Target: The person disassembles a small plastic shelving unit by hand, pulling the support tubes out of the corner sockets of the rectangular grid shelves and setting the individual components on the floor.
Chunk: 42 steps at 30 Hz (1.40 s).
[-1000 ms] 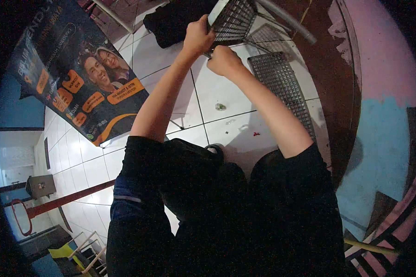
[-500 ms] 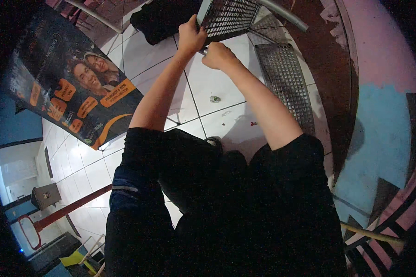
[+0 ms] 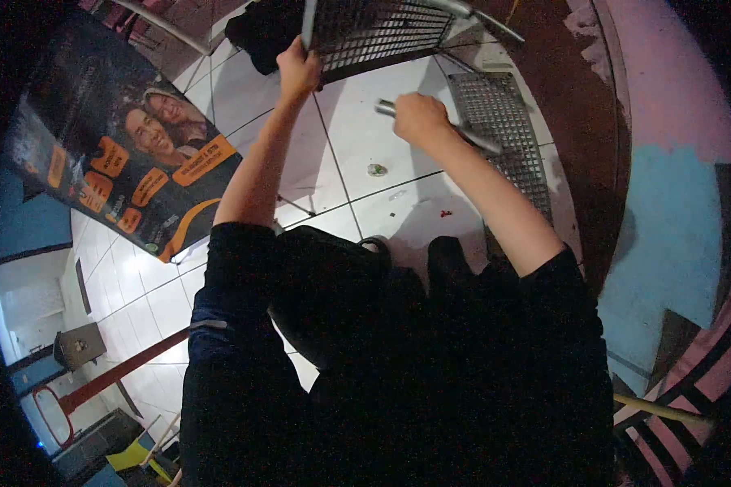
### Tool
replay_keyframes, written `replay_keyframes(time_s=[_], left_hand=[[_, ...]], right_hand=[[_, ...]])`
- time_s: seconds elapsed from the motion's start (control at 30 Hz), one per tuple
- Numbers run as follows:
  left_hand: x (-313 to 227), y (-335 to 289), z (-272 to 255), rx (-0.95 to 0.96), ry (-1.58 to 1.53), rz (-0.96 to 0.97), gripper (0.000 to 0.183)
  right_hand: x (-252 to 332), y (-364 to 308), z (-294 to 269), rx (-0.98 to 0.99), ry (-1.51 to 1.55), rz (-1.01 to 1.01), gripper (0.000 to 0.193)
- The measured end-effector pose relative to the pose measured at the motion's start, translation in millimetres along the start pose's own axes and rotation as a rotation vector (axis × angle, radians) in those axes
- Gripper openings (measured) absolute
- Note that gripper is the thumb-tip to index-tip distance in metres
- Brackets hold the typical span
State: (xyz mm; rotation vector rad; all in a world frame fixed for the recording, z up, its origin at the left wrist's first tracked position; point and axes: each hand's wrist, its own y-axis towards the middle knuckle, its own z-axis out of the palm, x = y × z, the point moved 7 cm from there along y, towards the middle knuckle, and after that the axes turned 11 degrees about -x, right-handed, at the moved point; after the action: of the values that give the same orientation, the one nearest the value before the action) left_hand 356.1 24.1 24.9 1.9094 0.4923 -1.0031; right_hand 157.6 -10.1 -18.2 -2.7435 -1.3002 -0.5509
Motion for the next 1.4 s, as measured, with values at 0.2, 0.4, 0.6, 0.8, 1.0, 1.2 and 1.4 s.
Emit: replay_keyframes(time_s=[0.2,0.4,0.6,0.8,1.0,1.2,1.4], left_hand=[[-10,-1,18,-0.003,0.208,0.196,0.022],[-13,-23,8,-0.083,0.199,0.133,0.024],[-27,-38,13,-0.015,0.296,0.244,0.030],[-47,-55,33,0.046,0.202,0.110,0.037],[-52,-75,31,0.098,0.190,0.177,0.039],[-59,-72,37,0.371,0.279,-0.018,0.049],[-105,-46,41,0.230,0.302,0.229,0.055]], right_hand=[[-108,-63,140,0.347,0.061,0.318,0.050],[-102,-85,166,0.344,-0.020,0.310,0.069],[14,-41,-16,0.291,0.444,-0.150,0.033],[25,-24,-200,-0.695,0.064,-0.500,0.040],[-36,41,-120,0.202,0.444,0.147,0.055],[-57,42,-117,0.155,0.361,0.233,0.040],[-35,25,-103,0.298,0.598,0.232,0.042]])
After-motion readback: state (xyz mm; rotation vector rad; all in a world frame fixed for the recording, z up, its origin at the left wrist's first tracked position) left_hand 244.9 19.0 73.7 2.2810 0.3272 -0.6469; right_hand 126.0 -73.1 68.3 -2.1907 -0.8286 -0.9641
